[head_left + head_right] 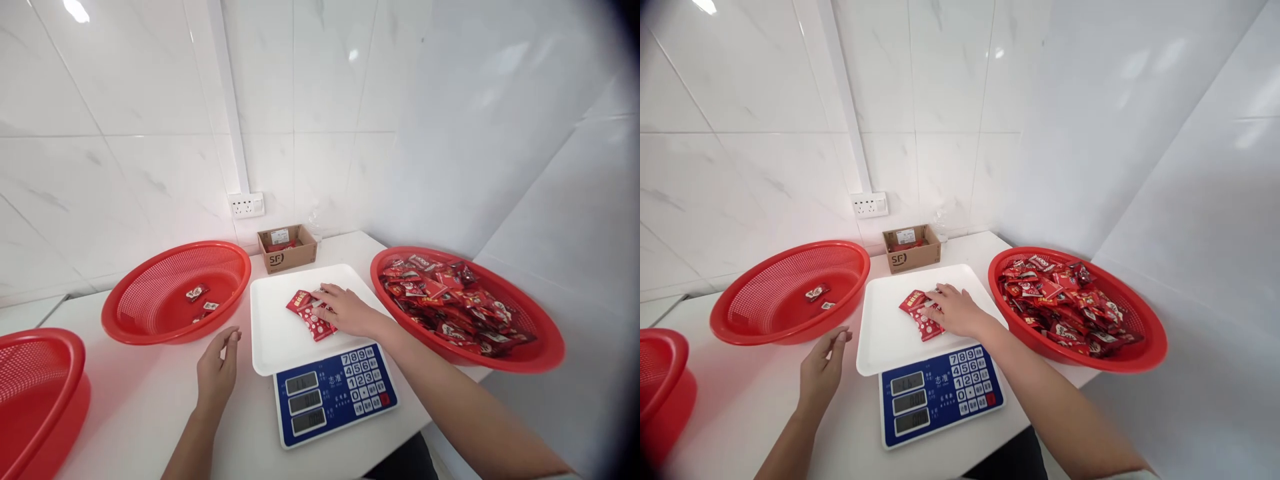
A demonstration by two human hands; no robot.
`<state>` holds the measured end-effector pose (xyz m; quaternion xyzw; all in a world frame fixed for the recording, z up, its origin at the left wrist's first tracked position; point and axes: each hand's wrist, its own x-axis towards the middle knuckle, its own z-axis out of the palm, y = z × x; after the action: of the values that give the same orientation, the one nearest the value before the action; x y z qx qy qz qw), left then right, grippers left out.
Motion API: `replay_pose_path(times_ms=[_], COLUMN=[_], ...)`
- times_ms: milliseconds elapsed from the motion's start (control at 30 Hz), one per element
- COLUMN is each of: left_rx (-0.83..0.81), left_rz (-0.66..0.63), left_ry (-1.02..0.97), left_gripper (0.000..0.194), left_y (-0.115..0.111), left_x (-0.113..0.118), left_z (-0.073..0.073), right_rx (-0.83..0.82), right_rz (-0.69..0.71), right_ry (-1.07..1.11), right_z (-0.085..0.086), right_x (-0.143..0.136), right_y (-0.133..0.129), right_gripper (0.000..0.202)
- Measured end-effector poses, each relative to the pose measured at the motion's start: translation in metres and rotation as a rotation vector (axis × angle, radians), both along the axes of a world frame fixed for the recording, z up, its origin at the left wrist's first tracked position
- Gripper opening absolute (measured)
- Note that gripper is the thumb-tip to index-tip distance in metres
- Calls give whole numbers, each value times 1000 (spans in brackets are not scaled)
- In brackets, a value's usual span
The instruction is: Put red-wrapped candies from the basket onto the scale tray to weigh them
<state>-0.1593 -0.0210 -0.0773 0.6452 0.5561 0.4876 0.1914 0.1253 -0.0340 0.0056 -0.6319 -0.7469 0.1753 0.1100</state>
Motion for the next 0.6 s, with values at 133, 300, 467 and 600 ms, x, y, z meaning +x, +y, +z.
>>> replay_pose_path(times_ms=[133, 300, 467, 600], left_rx=[5, 1, -10, 9], left_rz=[10, 25, 47, 74], left_ry=[16, 21, 21, 24], left_gripper=[36, 36, 36, 35], left_y=[0, -1, -1, -3], left_x=[1, 1, 0, 2], left_z=[2, 4, 4, 5], right_rx=[11, 126, 230, 251], right_rz=[-15, -93, -301, -447], right_ry=[35, 119, 124, 55], right_z=[6, 14, 7, -10], right_x=[0, 16, 52, 79], right_y=[-6, -28, -65, -90], right_gripper=[61, 58, 53, 53])
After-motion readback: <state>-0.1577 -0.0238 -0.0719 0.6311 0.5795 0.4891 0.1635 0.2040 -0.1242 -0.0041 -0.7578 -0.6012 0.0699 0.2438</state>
